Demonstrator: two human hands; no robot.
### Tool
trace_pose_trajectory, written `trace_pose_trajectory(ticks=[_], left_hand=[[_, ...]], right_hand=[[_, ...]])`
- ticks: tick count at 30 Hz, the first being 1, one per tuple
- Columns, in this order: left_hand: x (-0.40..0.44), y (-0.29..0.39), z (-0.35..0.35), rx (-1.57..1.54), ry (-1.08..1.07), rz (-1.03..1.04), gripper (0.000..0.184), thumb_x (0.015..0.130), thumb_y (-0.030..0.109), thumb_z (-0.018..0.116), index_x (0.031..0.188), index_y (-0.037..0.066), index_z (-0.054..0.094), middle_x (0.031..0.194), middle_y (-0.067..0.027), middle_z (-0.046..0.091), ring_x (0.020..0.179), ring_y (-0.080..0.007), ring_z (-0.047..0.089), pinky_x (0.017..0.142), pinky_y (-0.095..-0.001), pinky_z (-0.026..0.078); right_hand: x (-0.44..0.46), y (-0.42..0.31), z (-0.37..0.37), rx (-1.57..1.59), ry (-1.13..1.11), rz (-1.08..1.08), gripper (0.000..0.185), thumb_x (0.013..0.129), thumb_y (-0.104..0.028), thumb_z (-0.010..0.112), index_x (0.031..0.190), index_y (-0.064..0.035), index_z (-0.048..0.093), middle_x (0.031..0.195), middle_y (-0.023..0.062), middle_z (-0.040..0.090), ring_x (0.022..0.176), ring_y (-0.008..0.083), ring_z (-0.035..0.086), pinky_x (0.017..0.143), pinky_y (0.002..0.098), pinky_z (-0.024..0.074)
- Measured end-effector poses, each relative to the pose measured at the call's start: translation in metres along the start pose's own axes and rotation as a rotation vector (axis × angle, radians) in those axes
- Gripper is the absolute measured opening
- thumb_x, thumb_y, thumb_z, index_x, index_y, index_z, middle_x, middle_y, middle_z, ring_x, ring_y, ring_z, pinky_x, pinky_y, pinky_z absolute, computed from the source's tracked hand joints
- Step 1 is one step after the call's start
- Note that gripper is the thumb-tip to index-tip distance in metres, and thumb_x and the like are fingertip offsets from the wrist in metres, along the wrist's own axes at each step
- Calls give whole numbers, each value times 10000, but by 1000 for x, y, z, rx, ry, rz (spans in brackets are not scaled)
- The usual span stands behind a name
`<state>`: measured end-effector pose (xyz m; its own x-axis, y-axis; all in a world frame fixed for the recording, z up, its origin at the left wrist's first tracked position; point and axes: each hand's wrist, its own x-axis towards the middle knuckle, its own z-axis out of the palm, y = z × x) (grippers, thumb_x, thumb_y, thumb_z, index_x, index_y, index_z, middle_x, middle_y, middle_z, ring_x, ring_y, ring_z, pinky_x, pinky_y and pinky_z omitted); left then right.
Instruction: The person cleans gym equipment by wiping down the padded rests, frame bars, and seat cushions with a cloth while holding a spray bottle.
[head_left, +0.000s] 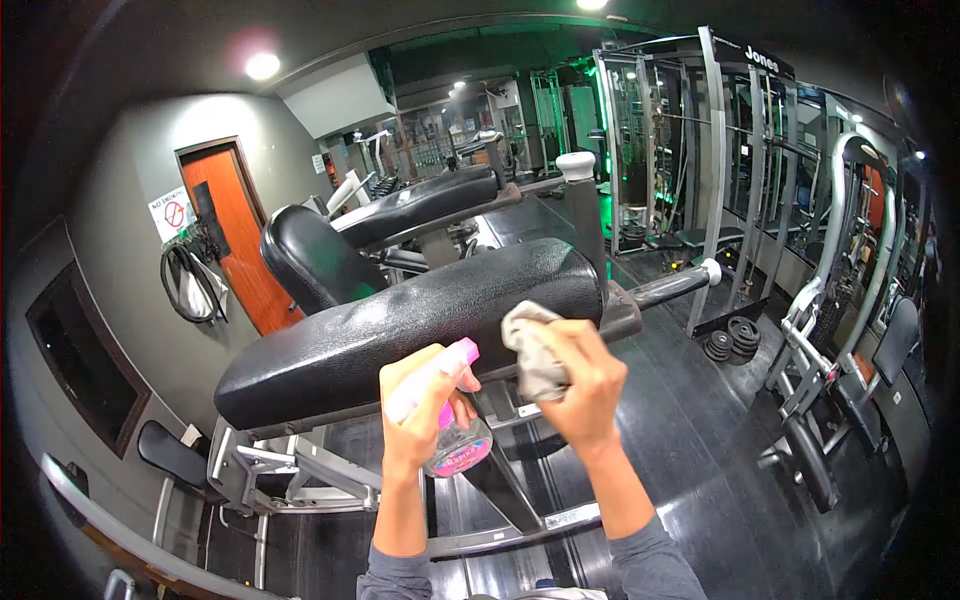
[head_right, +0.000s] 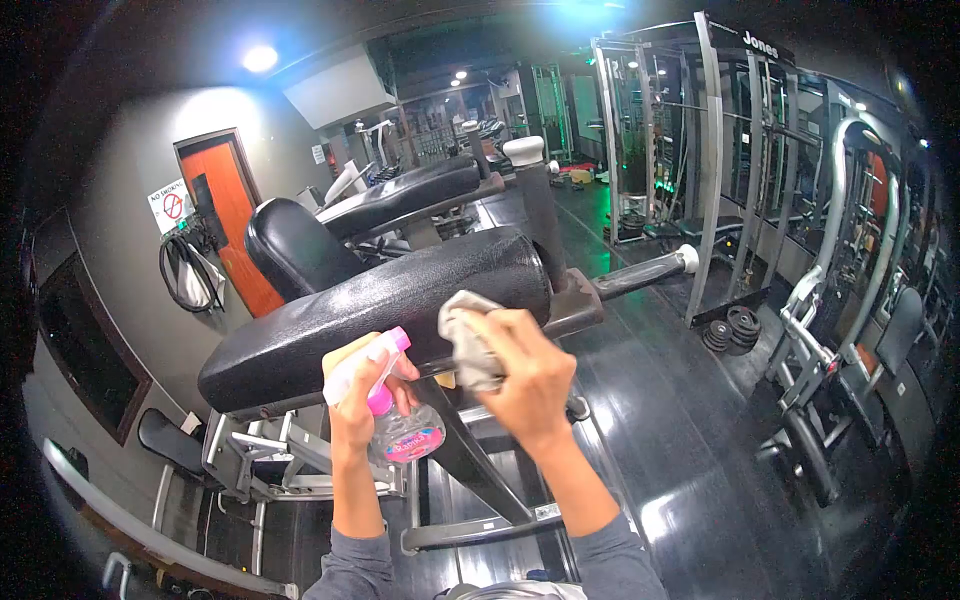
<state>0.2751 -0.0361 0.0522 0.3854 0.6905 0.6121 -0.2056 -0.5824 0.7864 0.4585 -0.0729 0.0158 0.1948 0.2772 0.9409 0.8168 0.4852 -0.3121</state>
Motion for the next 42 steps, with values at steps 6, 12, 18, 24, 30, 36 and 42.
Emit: trace_pose_trajectory(ticks=[6,12,18,24,30,36,42], left_hand=[[-1,-11,0,24,-43,-24,383,959,269,533,826,-82,606,728,-159,642,455,-179,597,460,-270,505],[-1,-14,-3,26,-55,-16,381,960,255,528,810,-87,605,717,-161,642,458,-177,600,459,-267,502],[-1,-17,-5,27,-71,-7,382,950,254,530,801,-91,602,710,-167,642,450,-181,596,457,-275,503],[-14,-13,-11,17,-15,-23,408,937,286,543,791,-91,595,707,-171,641,439,-182,585,444,-277,491],[-84,-7,-72,108,247,21,386,934,250,529,790,-102,596,692,-169,630,447,-190,589,437,-274,478],[-151,3,-130,305,623,-63,427,938,304,541,811,-99,602,678,-151,615,421,-177,566,419,-280,474],[-171,-10,-185,366,742,-95,353,964,236,526,828,-78,614,683,-132,612,411,-178,559,410,-273,456]], right_hand=[[7,27,-4,9,307,155,502,583,-51,701,1084,-69,702,980,119,649,928,338,648,814,394,517],[-33,31,9,43,200,42,486,635,-130,702,1120,-114,718,1017,121,660,947,313,656,838,399,525],[-32,31,17,46,360,171,424,667,9,705,1088,-45,705,1027,143,655,962,336,645,859,406,510],[-53,0,42,298,202,149,426,670,32,741,1087,-55,714,981,111,664,854,259,678,763,331,530],[-67,-41,71,575,1,189,368,677,37,755,1035,-47,737,912,103,676,794,234,680,703,307,527],[-96,-91,122,753,-258,200,348,706,17,756,1050,-29,725,933,118,692,810,225,695,714,294,535],[-114,-132,167,799,-355,207,380,705,26,736,1080,-23,709,967,134,692,845,240,697,743,292,528]])
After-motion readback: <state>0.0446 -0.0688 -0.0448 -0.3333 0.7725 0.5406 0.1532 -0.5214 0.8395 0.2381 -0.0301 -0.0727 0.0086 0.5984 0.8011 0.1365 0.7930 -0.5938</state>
